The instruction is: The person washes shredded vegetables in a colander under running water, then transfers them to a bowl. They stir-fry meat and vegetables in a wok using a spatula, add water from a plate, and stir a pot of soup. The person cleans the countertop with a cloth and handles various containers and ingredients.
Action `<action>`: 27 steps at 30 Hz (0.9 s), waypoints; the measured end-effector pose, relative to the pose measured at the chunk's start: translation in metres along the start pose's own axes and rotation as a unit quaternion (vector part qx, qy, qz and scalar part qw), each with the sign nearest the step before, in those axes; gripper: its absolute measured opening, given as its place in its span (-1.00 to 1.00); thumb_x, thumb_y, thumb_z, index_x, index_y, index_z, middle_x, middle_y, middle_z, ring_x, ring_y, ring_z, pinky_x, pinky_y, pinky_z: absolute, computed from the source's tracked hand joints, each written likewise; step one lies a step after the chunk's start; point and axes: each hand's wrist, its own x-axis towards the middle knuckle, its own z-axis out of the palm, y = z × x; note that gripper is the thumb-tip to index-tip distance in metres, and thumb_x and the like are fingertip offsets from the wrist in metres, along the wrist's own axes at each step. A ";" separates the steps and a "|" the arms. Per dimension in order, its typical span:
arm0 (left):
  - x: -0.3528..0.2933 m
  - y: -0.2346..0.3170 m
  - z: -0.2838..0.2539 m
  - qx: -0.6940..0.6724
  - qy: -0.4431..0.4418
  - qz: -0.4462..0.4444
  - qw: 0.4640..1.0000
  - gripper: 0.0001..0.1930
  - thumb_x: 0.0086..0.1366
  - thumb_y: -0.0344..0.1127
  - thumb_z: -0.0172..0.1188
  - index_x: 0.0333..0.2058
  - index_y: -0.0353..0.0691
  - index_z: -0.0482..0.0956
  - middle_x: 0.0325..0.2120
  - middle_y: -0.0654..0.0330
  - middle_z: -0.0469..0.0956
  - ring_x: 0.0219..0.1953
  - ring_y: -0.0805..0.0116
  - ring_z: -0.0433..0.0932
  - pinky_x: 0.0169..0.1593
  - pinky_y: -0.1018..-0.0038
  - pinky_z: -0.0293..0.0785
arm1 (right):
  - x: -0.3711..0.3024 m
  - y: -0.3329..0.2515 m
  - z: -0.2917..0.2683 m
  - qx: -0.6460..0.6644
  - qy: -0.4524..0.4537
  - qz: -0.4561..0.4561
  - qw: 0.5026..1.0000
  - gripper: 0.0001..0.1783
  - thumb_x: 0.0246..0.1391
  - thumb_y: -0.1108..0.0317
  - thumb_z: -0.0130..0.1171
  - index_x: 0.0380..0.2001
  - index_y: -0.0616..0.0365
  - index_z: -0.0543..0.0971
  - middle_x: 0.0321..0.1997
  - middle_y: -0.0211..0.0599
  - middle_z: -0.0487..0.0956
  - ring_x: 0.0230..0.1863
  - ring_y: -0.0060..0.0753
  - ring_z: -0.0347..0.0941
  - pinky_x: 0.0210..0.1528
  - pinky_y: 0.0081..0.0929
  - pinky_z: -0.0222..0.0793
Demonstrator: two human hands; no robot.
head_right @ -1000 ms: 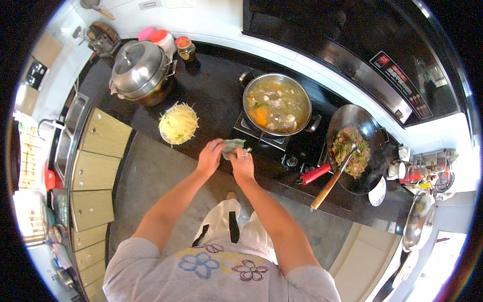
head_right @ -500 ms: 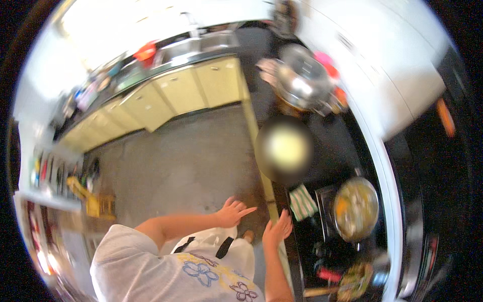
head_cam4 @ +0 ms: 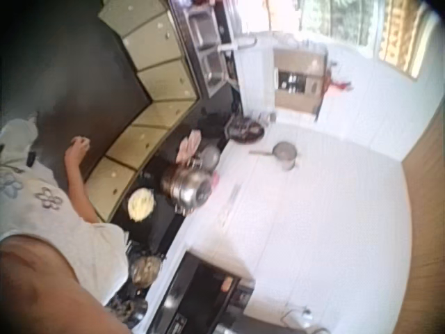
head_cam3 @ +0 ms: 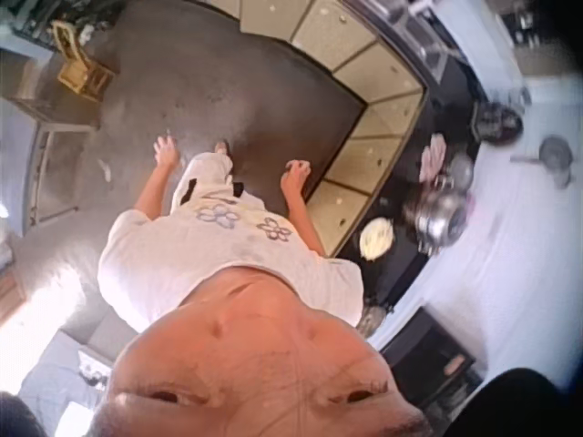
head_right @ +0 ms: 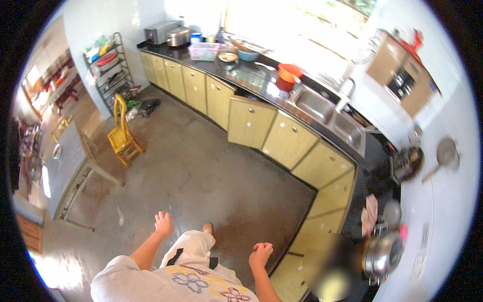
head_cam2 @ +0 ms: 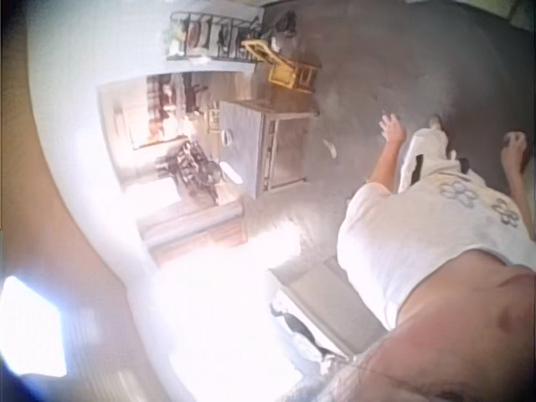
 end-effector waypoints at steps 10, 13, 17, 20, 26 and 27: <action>0.247 0.096 -0.098 -0.113 -0.062 0.087 0.988 -0.58 0.12 -0.32 0.12 0.01 0.00 0.45 -0.13 0.17 0.53 0.00 0.16 0.50 0.06 0.06 0.34 | 0.296 -0.179 0.049 0.082 0.037 -0.070 0.994 -0.50 -0.18 0.69 0.01 -0.06 0.19 0.36 0.23 0.04 0.11 0.03 0.02 0.30 0.07 -0.16 0.26; 0.327 0.150 -0.120 -0.225 -0.073 0.110 0.965 -0.56 0.15 -0.30 0.09 0.06 -0.09 0.42 -0.30 0.16 0.61 -0.16 0.17 0.60 -0.08 0.18 0.46 | 0.379 -0.188 0.060 0.153 -0.005 -0.030 0.988 -0.27 -0.04 0.62 -0.06 0.27 0.19 0.08 0.12 -0.07 0.31 -0.32 -0.28 0.51 -0.21 -0.36 0.44; 0.433 0.193 -0.147 -0.199 -0.156 0.195 0.948 -0.58 0.17 -0.29 0.08 0.04 -0.16 0.45 -0.40 0.11 0.63 -0.33 0.09 0.62 -0.18 0.28 0.52 | 0.498 -0.196 0.089 0.208 -0.051 0.055 0.975 -0.14 0.09 0.56 -0.10 0.40 0.15 -0.23 -0.29 -0.20 0.57 -0.59 -0.37 0.50 -0.37 -0.42 0.46; 0.498 0.226 -0.190 -0.250 -0.232 0.108 0.934 -0.66 0.18 -0.27 0.10 -0.06 -0.15 0.55 -0.31 0.08 0.61 -0.22 0.07 0.59 -0.09 0.25 0.50 | 0.600 -0.212 0.108 0.209 -0.105 0.080 0.969 -0.15 0.22 0.42 -0.07 0.40 0.19 -0.31 -0.53 -0.26 0.61 -0.61 -0.39 0.50 -0.39 -0.48 0.45; 0.659 0.223 -0.229 -0.193 -0.023 0.172 0.966 -0.74 0.19 -0.28 0.13 -0.15 -0.07 0.66 0.01 -0.06 0.46 0.11 0.02 0.41 0.12 0.24 0.40 | 0.794 -0.307 0.149 0.125 -0.112 -0.208 0.964 -0.79 -0.06 0.53 0.10 -0.39 0.06 0.68 -0.05 -0.15 0.53 0.03 -0.06 0.39 0.09 -0.19 0.31; 0.691 0.228 -0.243 -0.174 -0.005 0.183 0.967 -0.73 0.19 -0.28 0.13 -0.15 -0.07 0.66 0.00 -0.06 0.47 0.09 0.02 0.43 0.11 0.24 0.40 | 0.824 -0.323 0.156 0.132 -0.135 -0.214 0.958 -0.74 -0.11 0.55 0.12 -0.37 -0.01 0.70 0.11 -0.13 0.46 0.18 0.04 0.27 0.18 -0.16 0.24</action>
